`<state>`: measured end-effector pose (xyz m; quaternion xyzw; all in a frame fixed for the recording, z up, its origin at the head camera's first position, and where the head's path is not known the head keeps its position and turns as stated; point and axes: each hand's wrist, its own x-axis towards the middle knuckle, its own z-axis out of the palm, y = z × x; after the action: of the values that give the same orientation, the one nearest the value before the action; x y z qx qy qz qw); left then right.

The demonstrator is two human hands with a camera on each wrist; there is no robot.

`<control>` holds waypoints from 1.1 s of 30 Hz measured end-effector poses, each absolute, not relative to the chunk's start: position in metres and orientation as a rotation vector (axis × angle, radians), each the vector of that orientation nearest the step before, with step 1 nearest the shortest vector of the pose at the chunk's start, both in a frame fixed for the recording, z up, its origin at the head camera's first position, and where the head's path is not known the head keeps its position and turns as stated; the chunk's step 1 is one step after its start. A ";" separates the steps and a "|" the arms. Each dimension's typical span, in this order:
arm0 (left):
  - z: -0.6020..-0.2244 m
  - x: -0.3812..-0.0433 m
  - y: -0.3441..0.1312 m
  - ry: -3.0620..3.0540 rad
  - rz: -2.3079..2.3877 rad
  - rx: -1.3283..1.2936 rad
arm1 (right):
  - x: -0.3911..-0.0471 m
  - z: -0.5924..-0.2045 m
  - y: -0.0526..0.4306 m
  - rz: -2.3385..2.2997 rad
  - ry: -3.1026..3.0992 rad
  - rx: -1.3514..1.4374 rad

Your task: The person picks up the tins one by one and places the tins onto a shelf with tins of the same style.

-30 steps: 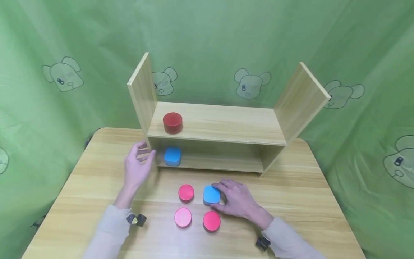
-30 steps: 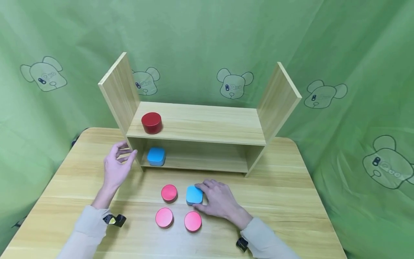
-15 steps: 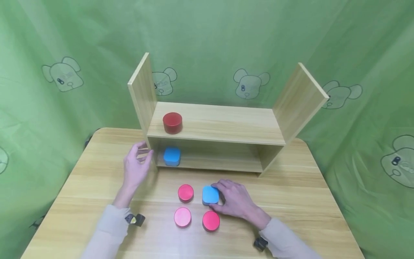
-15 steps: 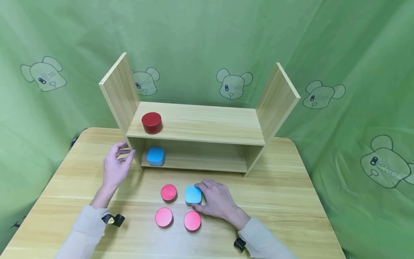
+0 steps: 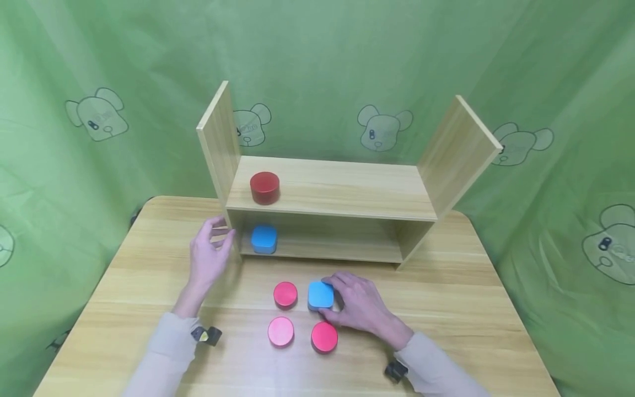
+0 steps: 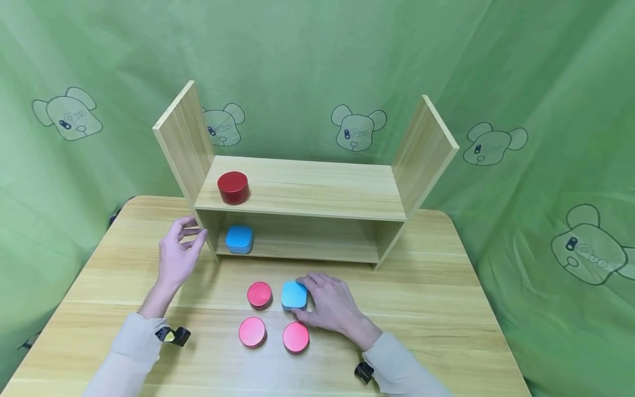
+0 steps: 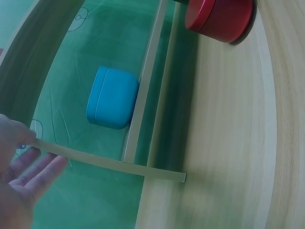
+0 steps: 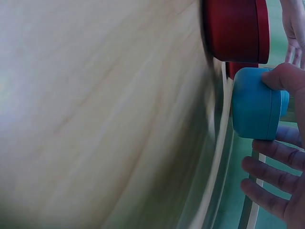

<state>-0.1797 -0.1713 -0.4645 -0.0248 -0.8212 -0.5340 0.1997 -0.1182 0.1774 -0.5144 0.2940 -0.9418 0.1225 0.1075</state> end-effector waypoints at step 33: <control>-0.465 -0.180 -0.168 -2.286 -1.472 -0.055 | -0.149 -0.497 0.143 0.375 -2.458 0.883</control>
<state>-0.1800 -0.1682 -0.4645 -0.0197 -0.8220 -0.5292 0.2096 -0.1495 0.1434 -0.4967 0.3241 -0.9022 0.1376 0.2491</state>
